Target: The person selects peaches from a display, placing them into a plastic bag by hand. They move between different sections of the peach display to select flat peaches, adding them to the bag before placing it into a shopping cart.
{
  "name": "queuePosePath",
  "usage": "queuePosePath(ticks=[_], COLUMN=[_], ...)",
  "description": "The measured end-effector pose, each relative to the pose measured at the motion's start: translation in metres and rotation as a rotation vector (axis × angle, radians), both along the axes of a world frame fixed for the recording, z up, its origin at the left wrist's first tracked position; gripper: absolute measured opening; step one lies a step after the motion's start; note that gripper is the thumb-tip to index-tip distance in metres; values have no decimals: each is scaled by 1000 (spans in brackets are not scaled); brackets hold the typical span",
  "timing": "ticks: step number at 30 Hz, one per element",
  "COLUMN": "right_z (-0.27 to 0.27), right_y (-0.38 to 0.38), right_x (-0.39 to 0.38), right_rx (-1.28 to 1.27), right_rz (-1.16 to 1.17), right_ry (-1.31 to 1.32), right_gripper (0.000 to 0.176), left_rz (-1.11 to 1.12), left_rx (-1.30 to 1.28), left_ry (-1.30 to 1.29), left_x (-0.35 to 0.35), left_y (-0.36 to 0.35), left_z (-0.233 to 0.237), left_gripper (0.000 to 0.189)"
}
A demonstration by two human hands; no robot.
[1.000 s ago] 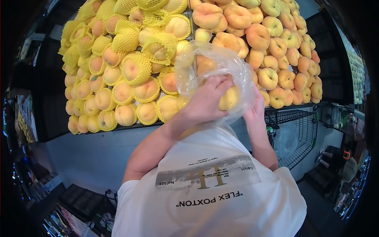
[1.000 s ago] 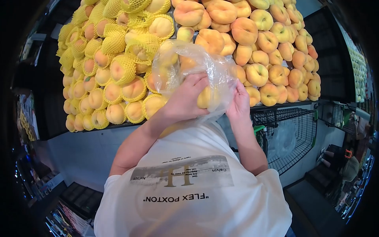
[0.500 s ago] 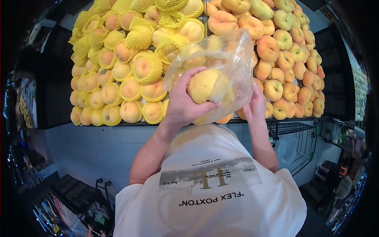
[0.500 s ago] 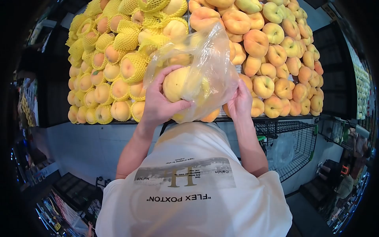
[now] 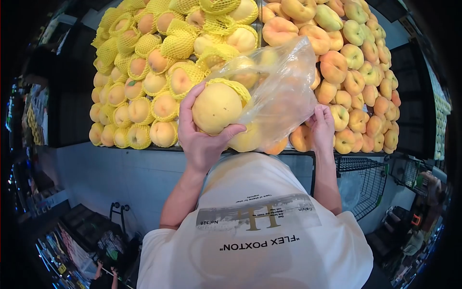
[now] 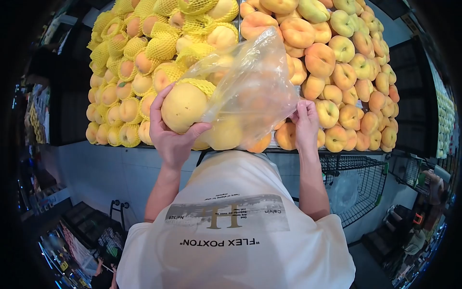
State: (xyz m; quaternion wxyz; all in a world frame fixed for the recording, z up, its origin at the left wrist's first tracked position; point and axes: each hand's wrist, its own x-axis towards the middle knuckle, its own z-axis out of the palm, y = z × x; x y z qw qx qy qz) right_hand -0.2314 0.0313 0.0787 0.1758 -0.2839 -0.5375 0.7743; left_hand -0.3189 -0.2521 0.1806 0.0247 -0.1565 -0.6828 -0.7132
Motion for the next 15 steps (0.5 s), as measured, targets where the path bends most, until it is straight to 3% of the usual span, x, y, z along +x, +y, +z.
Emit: queuePosePath(ticks=[6, 9, 13, 15], right_z=[4, 25, 120, 152], right_y=[14, 14, -18, -43], right_x=[2, 1, 0, 9], right_rx=[147, 373, 817, 782], right_rz=[127, 33, -283, -97], right_ry=[-137, -84, 378, 823], right_gripper=[16, 15, 12, 10], left_rz=[123, 163, 136, 100], left_rx=[181, 247, 284, 291], left_ry=[-88, -147, -213, -269], left_x=[-6, -7, 4, 11], left_y=[-19, -32, -41, -43], left_z=[7, 10, 16, 18], left_gripper=[98, 99, 105, 109])
